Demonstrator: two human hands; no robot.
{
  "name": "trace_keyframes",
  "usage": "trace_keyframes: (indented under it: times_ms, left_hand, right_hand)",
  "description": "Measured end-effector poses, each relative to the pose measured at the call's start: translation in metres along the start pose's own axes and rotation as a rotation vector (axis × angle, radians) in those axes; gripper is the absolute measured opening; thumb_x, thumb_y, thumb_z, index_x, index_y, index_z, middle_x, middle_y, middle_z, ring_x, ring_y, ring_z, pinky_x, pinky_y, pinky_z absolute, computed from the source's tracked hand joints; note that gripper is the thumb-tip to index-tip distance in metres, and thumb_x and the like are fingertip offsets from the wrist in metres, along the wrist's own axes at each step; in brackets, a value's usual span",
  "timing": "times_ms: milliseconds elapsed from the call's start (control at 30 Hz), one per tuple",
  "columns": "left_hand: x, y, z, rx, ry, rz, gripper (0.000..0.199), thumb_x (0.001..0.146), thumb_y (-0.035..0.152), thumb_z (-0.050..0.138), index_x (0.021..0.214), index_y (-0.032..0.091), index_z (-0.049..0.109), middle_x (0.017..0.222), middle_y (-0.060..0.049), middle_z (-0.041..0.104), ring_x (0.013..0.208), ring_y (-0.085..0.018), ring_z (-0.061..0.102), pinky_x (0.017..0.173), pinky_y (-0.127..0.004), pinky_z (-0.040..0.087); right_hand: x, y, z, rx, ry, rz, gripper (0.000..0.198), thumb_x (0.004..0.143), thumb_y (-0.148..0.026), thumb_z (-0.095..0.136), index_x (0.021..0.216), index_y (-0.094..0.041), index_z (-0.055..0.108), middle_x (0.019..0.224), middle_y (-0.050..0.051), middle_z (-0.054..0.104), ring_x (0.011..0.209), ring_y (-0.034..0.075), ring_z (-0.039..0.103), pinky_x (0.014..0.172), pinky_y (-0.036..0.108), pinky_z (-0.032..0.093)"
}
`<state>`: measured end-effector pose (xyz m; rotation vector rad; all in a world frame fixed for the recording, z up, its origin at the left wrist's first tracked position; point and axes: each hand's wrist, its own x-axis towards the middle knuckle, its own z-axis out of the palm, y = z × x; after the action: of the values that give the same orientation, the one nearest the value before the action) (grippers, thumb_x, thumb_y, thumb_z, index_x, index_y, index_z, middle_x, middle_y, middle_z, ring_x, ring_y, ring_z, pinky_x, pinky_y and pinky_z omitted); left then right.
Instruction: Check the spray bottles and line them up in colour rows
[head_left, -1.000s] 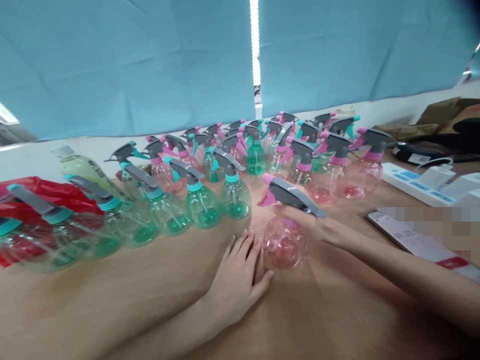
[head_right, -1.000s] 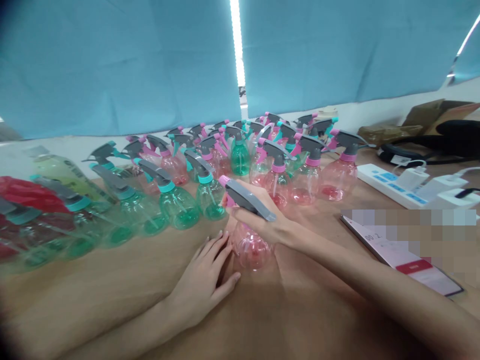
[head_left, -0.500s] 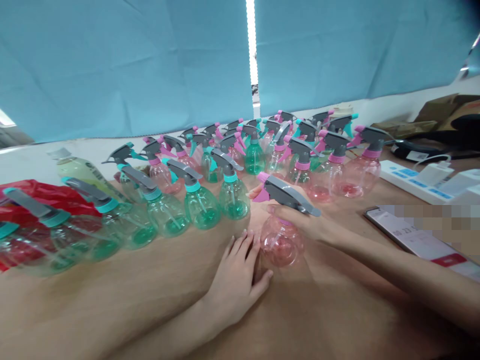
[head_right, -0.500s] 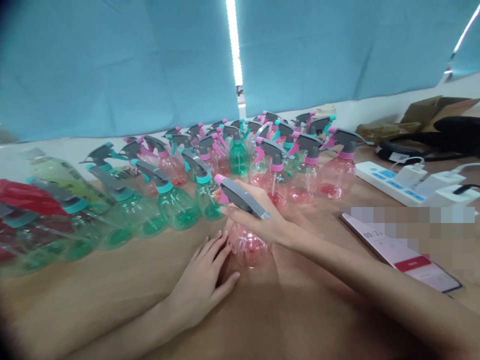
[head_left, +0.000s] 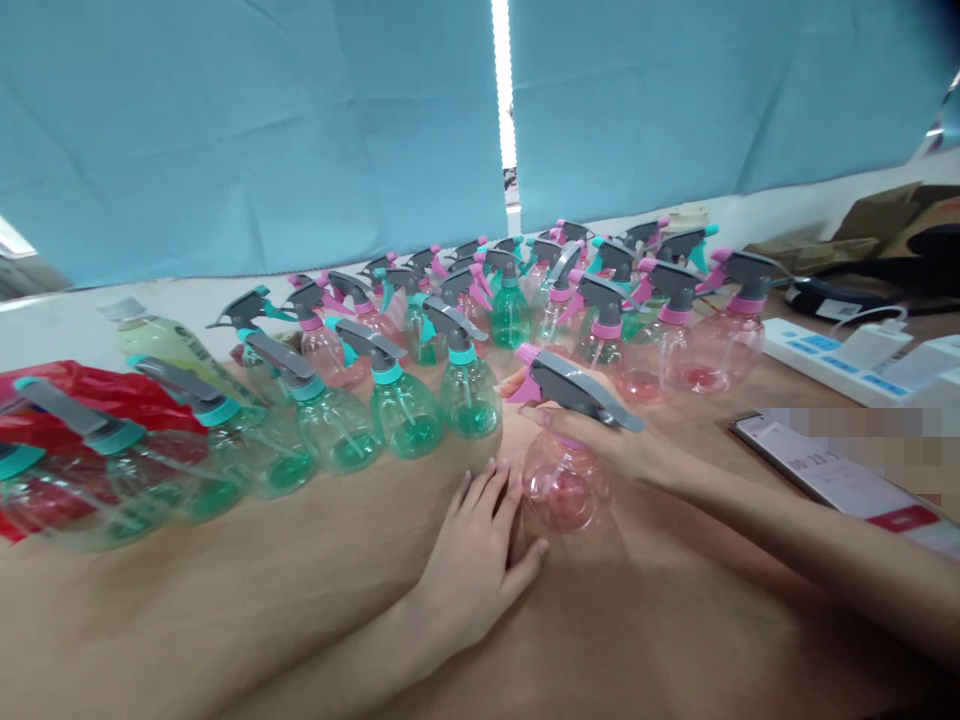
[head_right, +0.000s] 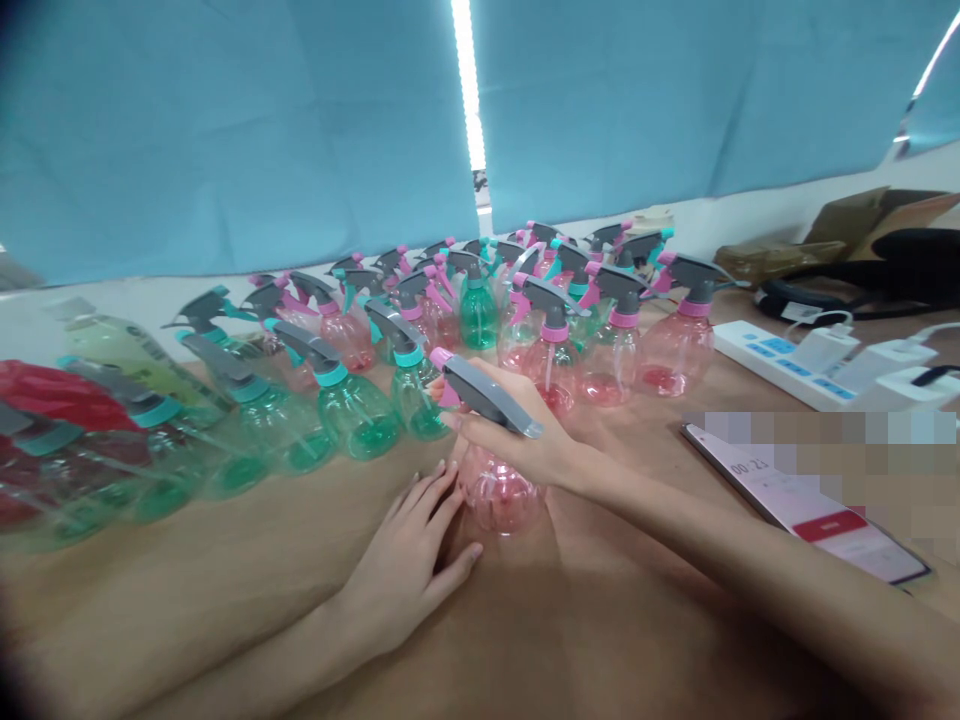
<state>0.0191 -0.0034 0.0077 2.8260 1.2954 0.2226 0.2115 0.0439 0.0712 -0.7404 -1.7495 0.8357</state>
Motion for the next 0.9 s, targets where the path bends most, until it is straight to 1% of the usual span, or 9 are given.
trace_keyframes:
  times_ms: [133,267,400,500,667,767,900]
  left_hand:
    - [-0.0002,0.0004,-0.0001,-0.004,0.013,0.004,0.048,0.091,0.039,0.056,0.128,0.008,0.051,0.143,-0.021,0.046,0.135,-0.035,0.039,0.108,-0.055,0.033]
    - [-0.0002,0.0006,-0.0009,-0.002,0.002,0.004,0.048,0.091,0.039,0.056,0.128,0.009,0.051,0.144,-0.021,0.045,0.135,-0.035,0.038,0.108,-0.055,0.033]
    - [0.0001,0.0008,-0.0015,-0.001,-0.002,-0.001,0.047,0.091,0.038,0.057,0.127,0.009,0.052,0.144,-0.021,0.045,0.136,-0.034,0.038,0.109,-0.055,0.032]
    - [-0.0003,0.0009,-0.0007,-0.003,-0.005,-0.001,0.048,0.091,0.038,0.057,0.128,0.007,0.052,0.144,-0.022,0.044,0.136,-0.035,0.037,0.109,-0.055,0.032]
    - [-0.0011,0.0006,0.0013,0.014,0.002,0.000,0.049,0.092,0.039,0.057,0.129,0.008,0.051,0.144,-0.022,0.044,0.135,-0.035,0.038,0.108,-0.055,0.033]
    - [-0.0009,0.0003,0.0010,0.018,-0.001,-0.004,0.049,0.091,0.040,0.057,0.129,0.008,0.052,0.145,-0.021,0.044,0.136,-0.035,0.038,0.109,-0.054,0.033]
    - [-0.0003,0.0003,-0.0004,0.021,-0.013,-0.008,0.050,0.092,0.039,0.058,0.130,0.006,0.052,0.145,-0.022,0.043,0.136,-0.035,0.038,0.109,-0.053,0.033]
  right_hand:
    - [0.0006,-0.0008,0.0006,-0.006,0.002,-0.019,0.009,0.082,-0.025,0.061,0.079,-0.023,0.052,0.071,-0.004,0.047,0.059,0.011,0.043,0.061,0.029,0.039]
    - [-0.0002,0.0015,0.0006,-0.014,-0.004,-0.059,0.011,0.083,-0.028,0.062,0.079,-0.024,0.052,0.072,-0.005,0.047,0.056,0.010,0.039,0.053,0.026,0.034]
    - [-0.0010,-0.0005,0.0004,-0.059,0.014,-0.065,0.014,0.084,-0.029,0.059,0.076,-0.025,0.049,0.071,-0.003,0.045,0.060,0.012,0.040,0.056,0.027,0.035]
    - [0.0000,-0.0037,-0.0002,-0.069,-0.002,-0.065,0.015,0.085,-0.029,0.057,0.075,-0.025,0.046,0.071,-0.002,0.044,0.062,0.014,0.040,0.058,0.029,0.036]
    - [0.0020,-0.0028,-0.0021,-0.011,-0.030,-0.153,0.018,0.086,-0.026,0.059,0.076,-0.023,0.045,0.070,-0.005,0.042,0.061,0.011,0.035,0.058,0.027,0.033]
    - [0.0015,-0.0007,-0.0020,-0.007,-0.030,-0.150,0.019,0.086,-0.023,0.059,0.074,-0.022,0.044,0.070,-0.005,0.040,0.061,0.010,0.034,0.057,0.027,0.030]
    - [0.0001,0.0014,-0.0006,-0.010,0.010,-0.137,0.023,0.085,-0.024,0.060,0.071,-0.022,0.043,0.067,-0.006,0.038,0.060,0.010,0.031,0.056,0.027,0.028]
